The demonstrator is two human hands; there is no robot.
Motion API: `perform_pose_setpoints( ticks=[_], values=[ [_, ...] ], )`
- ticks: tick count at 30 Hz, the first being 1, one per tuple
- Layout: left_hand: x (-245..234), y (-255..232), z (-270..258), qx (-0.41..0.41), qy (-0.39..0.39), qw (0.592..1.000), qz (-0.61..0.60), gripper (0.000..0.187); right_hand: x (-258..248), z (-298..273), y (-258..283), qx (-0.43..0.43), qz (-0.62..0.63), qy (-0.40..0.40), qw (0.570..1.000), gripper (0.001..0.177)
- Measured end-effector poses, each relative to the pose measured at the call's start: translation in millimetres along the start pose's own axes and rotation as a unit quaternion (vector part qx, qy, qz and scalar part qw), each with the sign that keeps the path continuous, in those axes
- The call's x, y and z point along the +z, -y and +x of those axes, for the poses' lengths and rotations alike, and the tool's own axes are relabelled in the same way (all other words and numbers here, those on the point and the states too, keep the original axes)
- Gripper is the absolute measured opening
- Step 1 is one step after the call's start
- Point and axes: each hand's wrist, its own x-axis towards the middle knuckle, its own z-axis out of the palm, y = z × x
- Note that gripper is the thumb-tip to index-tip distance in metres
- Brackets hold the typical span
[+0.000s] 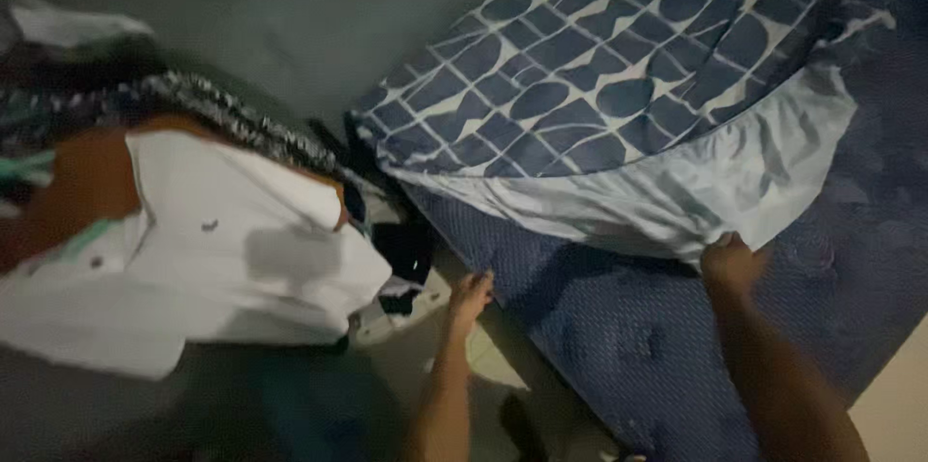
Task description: The person folds a white patterned cloth and places it on a desk. They then pick up a purple cap and place it on the desk. The person removes a blue pillow and a body pillow from the bed and places them on the floor. Finally, they remove the fitted sheet from the mattress, shake it out, and begin to refit it.
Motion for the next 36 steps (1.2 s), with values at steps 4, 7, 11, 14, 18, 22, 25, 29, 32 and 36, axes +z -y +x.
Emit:
perform_pose_setpoints(
  ticks=[4, 7, 11, 14, 18, 22, 25, 29, 32, 36],
  values=[
    [-34.3, -4.5, 30.0, 0.034, 0.008, 0.999, -0.024, 0.056, 17.9, 8.1, 36.0, -0.081, -0.068, -0.065, 0.992, 0.041],
    [-46.1, -10.5, 36.4, 0.023, 0.000, 1.000, -0.020, 0.055, 36.8, -2.7, 59.3, -0.103, -0.070, -0.070, 0.990, 0.041],
    [-56.2, -25.2, 61.7, -0.027, -0.009, 0.999, 0.036, 0.052, 67.8, -3.4, 107.2, 0.023, 0.108, -0.036, 0.993, 0.049],
    [-69.0, -20.8, 93.9, -0.015, 0.018, 0.999, 0.028, 0.052, 90.1, -5.2, 127.4, -0.007, 0.097, -0.022, 0.995, 0.053],
    [-81.5, -24.6, 154.5, -0.028, 0.005, 0.998, 0.063, 0.049, 122.0, 24.0, 166.5, 0.034, 0.167, 0.036, 0.985, 0.056],
    [-98.4, -33.2, 206.5, -0.017, -0.005, 1.000, 0.012, 0.045, 152.9, 53.2, 194.9, 0.014, 0.180, 0.063, 0.982, 0.056],
    [-98.1, -57.4, 249.1, -0.034, -0.034, 0.999, 0.013, 0.043, 175.1, 64.8, 228.6, -0.023, 0.156, 0.025, 0.987, 0.054],
    [-102.8, -62.0, 285.4, -0.037, -0.064, 0.996, 0.050, 0.045, 199.0, 79.4, 269.4, -0.064, 0.161, 0.079, 0.982, 0.051],
    [-102.5, -67.8, 309.2, -0.046, -0.070, 0.993, 0.080, 0.047, 206.6, 94.3, 303.2, -0.126, 0.167, 0.076, 0.975, 0.050],
    [-113.3, -73.4, 333.2, -0.060, -0.074, 0.989, 0.113, 0.049, 205.3, 111.0, 350.6, -0.170, 0.162, 0.090, 0.968, 0.050]
  ],
)
